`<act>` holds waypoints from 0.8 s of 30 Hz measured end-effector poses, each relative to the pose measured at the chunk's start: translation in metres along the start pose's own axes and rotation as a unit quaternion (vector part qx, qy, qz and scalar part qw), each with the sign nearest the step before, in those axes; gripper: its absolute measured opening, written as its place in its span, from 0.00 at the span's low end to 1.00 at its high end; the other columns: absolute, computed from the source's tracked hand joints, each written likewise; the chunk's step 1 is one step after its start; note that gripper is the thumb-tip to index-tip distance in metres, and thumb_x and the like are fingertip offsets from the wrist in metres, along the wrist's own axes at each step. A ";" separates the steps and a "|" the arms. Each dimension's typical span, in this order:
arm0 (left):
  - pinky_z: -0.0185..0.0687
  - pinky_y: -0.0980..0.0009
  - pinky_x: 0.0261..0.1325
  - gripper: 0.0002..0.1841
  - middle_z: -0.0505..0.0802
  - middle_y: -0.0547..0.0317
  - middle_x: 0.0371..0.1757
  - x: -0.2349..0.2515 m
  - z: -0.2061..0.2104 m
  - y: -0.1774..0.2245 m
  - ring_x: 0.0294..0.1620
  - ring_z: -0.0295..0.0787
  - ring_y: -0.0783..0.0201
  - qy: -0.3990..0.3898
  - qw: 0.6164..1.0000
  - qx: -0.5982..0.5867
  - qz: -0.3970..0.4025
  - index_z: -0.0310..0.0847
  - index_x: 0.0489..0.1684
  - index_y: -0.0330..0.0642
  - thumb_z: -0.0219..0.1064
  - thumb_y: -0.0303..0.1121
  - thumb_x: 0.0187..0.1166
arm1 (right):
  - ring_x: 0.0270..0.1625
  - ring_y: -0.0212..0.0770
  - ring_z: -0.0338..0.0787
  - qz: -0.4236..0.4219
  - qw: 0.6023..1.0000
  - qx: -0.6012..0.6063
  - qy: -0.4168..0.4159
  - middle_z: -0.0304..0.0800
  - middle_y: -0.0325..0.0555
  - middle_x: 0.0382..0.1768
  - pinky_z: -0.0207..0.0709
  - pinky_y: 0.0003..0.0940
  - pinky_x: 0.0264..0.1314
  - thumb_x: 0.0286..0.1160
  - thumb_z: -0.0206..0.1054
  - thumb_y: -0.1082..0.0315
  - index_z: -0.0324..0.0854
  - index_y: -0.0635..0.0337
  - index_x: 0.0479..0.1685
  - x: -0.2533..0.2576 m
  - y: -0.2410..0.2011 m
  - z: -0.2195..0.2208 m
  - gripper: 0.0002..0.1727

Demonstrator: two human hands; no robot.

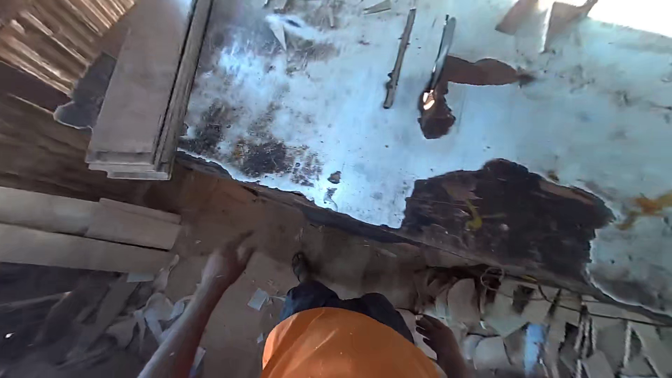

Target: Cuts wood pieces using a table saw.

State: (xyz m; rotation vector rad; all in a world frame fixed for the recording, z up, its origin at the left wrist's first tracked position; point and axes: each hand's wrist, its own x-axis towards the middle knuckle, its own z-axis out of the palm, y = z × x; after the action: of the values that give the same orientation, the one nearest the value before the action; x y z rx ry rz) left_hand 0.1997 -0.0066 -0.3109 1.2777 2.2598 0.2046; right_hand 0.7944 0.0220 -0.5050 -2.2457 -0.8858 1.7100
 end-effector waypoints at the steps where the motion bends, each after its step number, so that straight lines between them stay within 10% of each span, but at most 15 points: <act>1: 0.79 0.34 0.72 0.25 0.86 0.59 0.77 0.006 -0.016 -0.023 0.73 0.85 0.47 0.040 0.999 -0.015 -0.012 0.76 0.82 0.63 0.64 0.49 0.85 | 0.58 0.53 0.93 -0.007 1.000 -0.026 -0.011 0.91 0.58 0.59 0.87 0.54 0.56 0.89 0.61 0.60 0.76 0.64 0.75 0.001 -0.012 0.010 0.23; 9: 0.74 0.42 0.79 0.28 0.84 0.51 0.78 0.022 -0.067 -0.157 0.79 0.79 0.50 0.164 0.983 -0.072 -0.048 0.73 0.83 0.51 0.60 0.51 0.86 | 0.58 0.48 0.93 -0.044 0.991 -0.123 -0.029 0.92 0.53 0.61 0.88 0.50 0.59 0.89 0.60 0.59 0.75 0.59 0.78 -0.015 -0.089 0.057 0.24; 17: 0.71 0.53 0.83 0.37 0.73 0.45 0.87 0.094 -0.171 -0.204 0.86 0.70 0.52 0.300 0.950 -0.060 -0.068 0.62 0.90 0.49 0.58 0.59 0.84 | 0.59 0.50 0.93 0.034 0.995 -0.096 -0.021 0.91 0.54 0.62 0.87 0.51 0.60 0.89 0.59 0.62 0.74 0.60 0.79 -0.042 -0.057 0.094 0.23; 24: 0.48 0.32 0.89 0.44 0.66 0.31 0.89 0.177 -0.231 -0.202 0.91 0.56 0.32 0.267 0.961 0.022 -0.075 0.57 0.90 0.39 0.57 0.63 0.82 | 0.58 0.51 0.93 0.060 0.997 -0.052 0.008 0.91 0.56 0.60 0.86 0.51 0.57 0.89 0.59 0.64 0.75 0.63 0.76 -0.055 -0.049 0.118 0.21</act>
State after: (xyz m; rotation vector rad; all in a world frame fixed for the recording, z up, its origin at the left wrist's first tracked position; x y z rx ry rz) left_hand -0.1435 0.0599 -0.2571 1.1660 2.8160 0.4954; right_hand 0.6592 0.0063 -0.4743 -2.4225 -0.8720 1.7314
